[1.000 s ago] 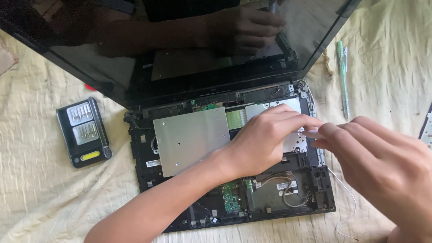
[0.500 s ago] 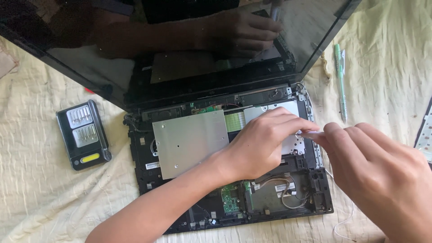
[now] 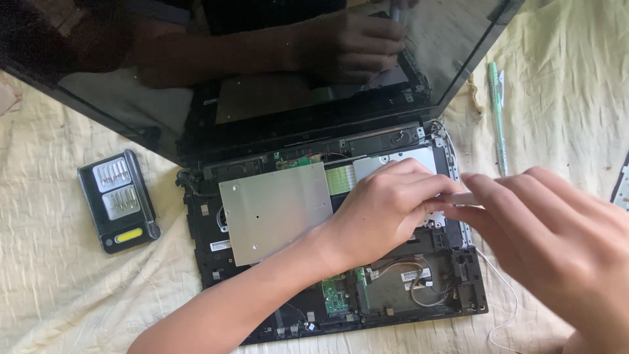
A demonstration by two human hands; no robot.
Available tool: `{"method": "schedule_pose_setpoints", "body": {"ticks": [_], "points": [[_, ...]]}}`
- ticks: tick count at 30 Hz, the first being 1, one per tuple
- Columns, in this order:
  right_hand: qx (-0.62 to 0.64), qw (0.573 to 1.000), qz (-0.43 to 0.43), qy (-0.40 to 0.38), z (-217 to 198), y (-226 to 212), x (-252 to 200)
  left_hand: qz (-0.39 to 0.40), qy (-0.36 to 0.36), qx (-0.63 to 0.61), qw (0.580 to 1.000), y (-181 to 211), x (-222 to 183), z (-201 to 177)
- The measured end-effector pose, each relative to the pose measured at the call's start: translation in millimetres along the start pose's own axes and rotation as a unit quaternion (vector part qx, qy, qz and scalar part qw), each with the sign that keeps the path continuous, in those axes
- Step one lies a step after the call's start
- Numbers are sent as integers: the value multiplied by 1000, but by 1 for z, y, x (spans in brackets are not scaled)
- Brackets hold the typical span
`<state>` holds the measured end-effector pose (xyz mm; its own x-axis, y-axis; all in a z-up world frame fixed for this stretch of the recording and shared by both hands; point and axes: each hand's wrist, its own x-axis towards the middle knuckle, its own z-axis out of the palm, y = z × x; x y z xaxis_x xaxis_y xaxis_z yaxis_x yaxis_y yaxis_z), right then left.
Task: Securing internal components of a laptop using a precision screwdriver.
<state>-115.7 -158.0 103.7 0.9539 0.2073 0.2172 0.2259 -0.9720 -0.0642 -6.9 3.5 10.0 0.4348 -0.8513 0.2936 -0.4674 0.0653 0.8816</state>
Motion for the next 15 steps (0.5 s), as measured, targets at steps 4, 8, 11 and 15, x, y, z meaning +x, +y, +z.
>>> {"method": "schedule_pose_setpoints", "body": {"ticks": [4,8,11,15], "points": [[152,987,-27,42,0,8,0,15,-1,13,1000,-3,-1,3],[121,992,-30,32,-2,6,5,23,-11,-2,1000,-4,1,1],[102,994,-40,13,-2,5,2,29,-15,-6,999,-2,2,-2],[55,998,-31,19,0,0,-1,20,-21,-14,999,3,2,-6]]}}
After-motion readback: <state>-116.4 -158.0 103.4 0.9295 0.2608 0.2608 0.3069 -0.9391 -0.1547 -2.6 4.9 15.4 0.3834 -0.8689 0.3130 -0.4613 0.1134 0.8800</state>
